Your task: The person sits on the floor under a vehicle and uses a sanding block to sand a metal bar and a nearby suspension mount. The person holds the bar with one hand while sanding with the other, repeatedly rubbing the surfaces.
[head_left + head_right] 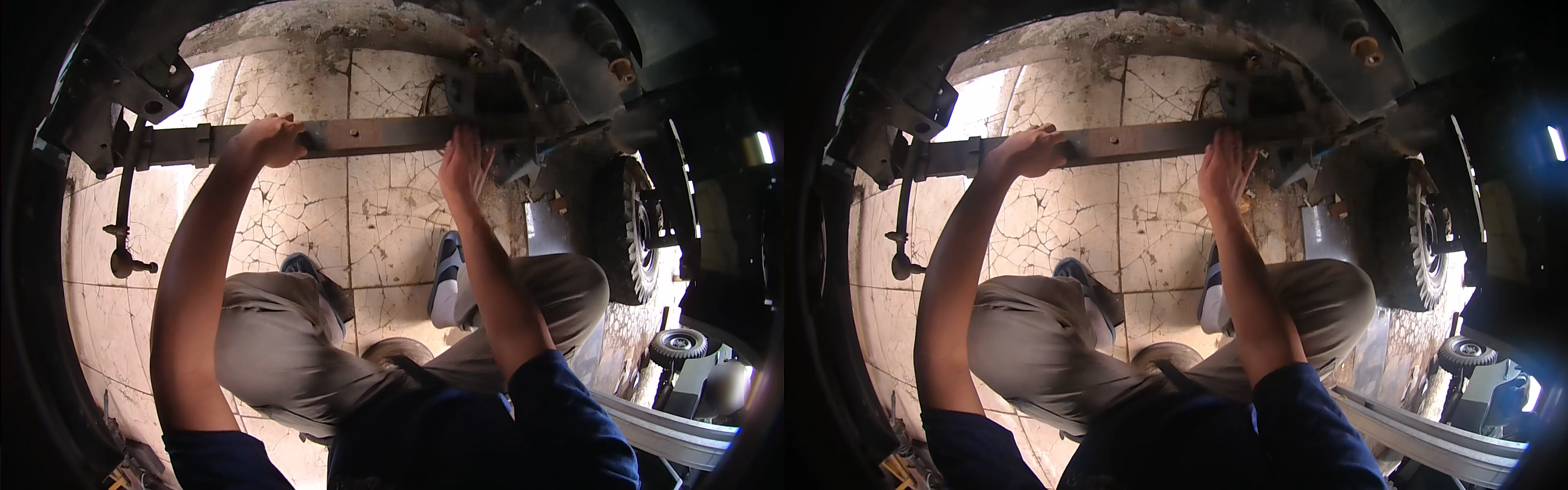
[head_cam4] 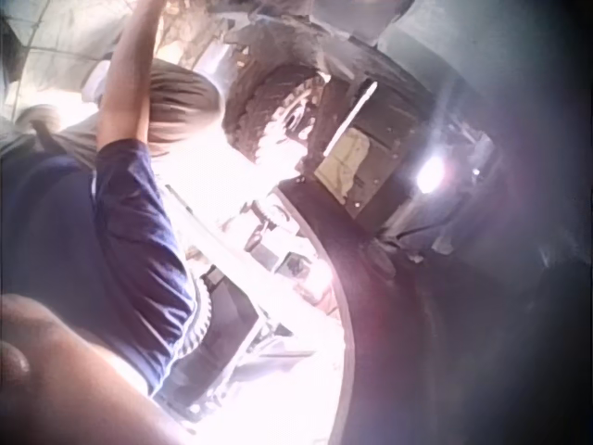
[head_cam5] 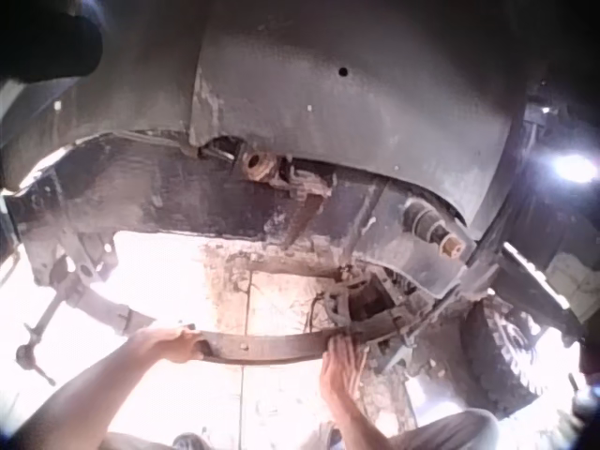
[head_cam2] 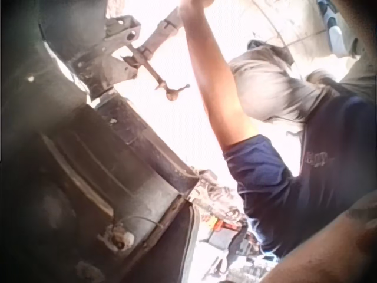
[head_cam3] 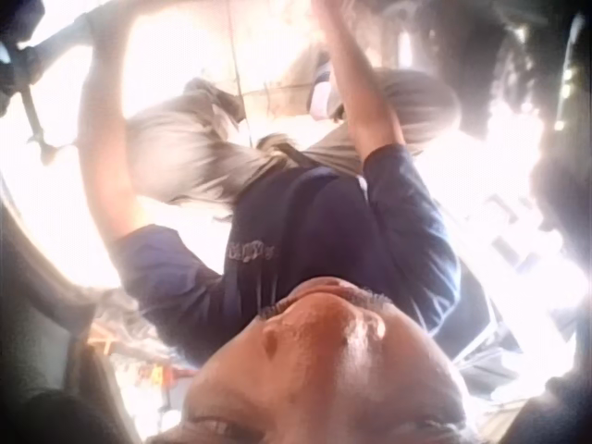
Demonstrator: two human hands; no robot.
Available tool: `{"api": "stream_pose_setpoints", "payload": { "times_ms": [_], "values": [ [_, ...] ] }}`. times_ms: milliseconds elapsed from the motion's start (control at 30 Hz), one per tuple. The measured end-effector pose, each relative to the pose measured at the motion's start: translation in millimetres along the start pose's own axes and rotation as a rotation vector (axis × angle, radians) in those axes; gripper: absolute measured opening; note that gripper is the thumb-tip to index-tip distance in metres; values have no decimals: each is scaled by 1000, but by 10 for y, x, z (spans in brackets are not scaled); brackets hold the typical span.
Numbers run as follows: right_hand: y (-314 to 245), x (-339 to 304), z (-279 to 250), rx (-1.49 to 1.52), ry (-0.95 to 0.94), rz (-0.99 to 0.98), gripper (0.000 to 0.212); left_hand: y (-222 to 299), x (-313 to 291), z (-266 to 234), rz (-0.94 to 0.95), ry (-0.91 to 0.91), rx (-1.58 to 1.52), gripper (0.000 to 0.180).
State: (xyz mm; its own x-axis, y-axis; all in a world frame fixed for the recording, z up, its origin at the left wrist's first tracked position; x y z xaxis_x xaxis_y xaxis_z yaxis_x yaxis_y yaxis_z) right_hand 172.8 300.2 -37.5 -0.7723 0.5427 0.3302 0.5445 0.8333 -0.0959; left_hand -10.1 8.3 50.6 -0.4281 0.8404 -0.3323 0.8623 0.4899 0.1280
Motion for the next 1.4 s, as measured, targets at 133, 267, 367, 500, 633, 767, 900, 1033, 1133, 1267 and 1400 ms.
{"api": "stream_pose_setpoints", "payload": {
  "times_ms": [133, 267, 367, 500, 633, 767, 900, 1033, 1133, 1267, 1400],
  "values": [
    [-59, 3, 28, -100, 46, -108, 44, 96, -27, -80, -26, -59, -8, 50],
    [32, 0, 80, -14, 116, -75, 45, 60, 45, -80, -11, -49, -34, 50],
    [-6, 20, 54, -46, 41, -394, 47, 8, 31, -55, -7, -53, -14, 51],
    [-192, 185, 85, 60, 51, -74, 47, 60, 7, -61, -16, -59, -21, 50],
    [-486, -54, 152, 117, 68, -486, 45, 73, 32, -99, -18, -96, -13, 50],
    [-728, -218, 171, 222, 72, -152, 43, -3, -17, -17, 8, -27, -34, 50],
    [-1040, -319, 50, 487, -41, -205, 42, -174, -62, -110, 70, 51, -95, 46],
    [-1446, -407, -59, 551, -14, -292, 42, -561, -282, -60, -100, 403, -37, 34],
    [-1706, -492, -23, 448, -4, -519, 44, -703, -482, -152, -244, 440, 97, 31],
    [-1954, -563, 78, 454, -6, -516, 44, -897, -763, -42, -384, 399, 185, 31],
    [-2138, -594, 132, 554, -48, -371, 44, -992, -865, 29, -461, 232, 192, 37]
  ]
}}
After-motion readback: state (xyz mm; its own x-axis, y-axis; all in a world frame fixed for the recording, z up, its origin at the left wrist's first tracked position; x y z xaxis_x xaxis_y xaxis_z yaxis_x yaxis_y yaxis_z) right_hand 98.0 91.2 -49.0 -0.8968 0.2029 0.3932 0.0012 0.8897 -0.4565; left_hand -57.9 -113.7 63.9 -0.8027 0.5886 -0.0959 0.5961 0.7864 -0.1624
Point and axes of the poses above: each hand's wrist, its own x-axis towards the middle knuckle, its own z-axis out of the palm, y = z × x, the point moved 1 cm from there along x, towards the middle knuckle, and after that the axes turned 12 degrees about z, right-handed, at the moved point
